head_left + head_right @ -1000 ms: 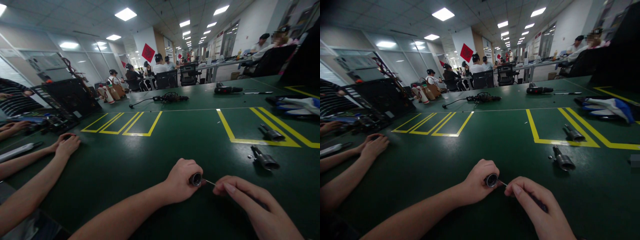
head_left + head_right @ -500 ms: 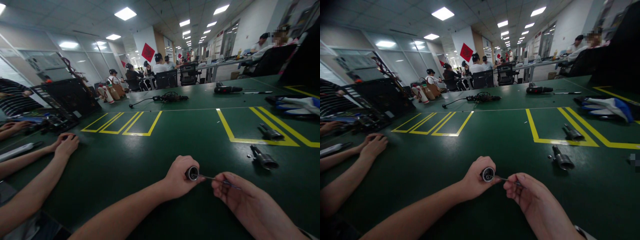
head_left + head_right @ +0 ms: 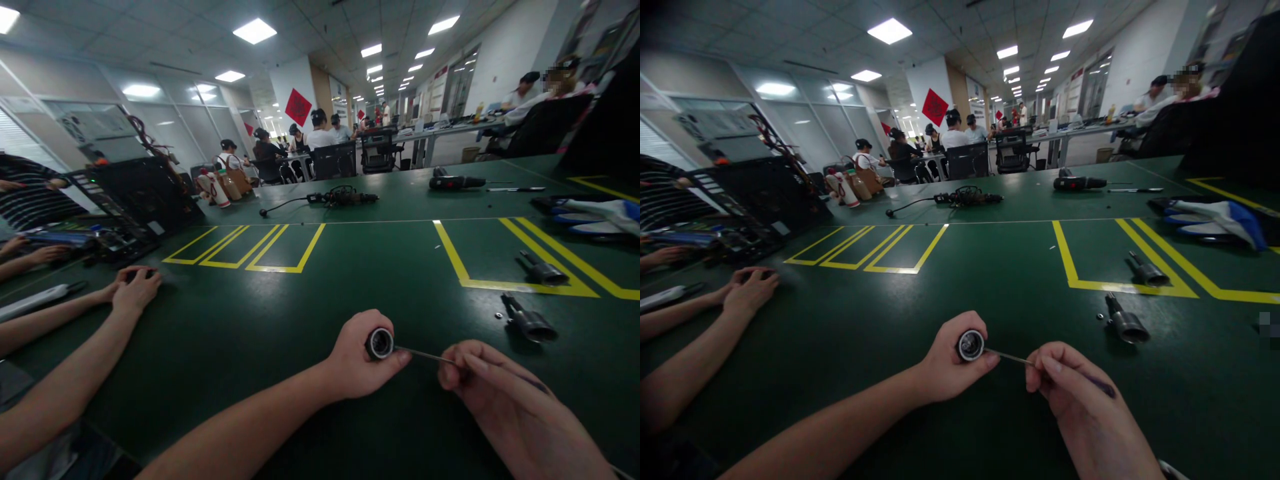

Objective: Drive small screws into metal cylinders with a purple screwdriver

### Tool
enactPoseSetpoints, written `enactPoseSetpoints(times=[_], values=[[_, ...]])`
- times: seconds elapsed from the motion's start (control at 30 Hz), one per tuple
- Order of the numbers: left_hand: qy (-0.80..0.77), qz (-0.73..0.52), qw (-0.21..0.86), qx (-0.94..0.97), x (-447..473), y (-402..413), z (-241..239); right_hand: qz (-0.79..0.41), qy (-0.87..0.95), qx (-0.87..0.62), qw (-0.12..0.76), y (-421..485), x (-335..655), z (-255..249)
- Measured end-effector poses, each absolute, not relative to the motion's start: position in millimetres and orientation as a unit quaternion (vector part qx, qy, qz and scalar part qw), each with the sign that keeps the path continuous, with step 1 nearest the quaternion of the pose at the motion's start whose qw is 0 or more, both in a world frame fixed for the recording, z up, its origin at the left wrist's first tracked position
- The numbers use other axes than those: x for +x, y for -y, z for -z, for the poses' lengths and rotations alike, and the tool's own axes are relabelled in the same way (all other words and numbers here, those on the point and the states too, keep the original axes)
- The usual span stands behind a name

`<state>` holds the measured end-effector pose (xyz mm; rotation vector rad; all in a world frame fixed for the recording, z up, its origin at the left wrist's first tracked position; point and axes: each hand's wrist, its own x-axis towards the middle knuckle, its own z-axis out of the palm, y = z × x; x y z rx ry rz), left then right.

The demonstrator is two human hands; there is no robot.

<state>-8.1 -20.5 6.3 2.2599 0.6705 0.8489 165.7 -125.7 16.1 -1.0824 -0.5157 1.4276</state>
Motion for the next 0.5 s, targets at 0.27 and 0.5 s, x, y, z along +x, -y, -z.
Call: enactPoseSetpoints(times=[0.27, 0.5], values=[[-0.278, -0.216, 0.267, 0.897, -5.3, 24.9, -14.7, -0.574, 0.137, -0.501, 0.633, 121.9, 175.4, -24.3], [-0.302, -0.141, 0.201, 0.921, 3.6, 27.0, -14.9, -0.643, 0.093, -0.474, 0.595, 133.1, 167.1, -49.1]])
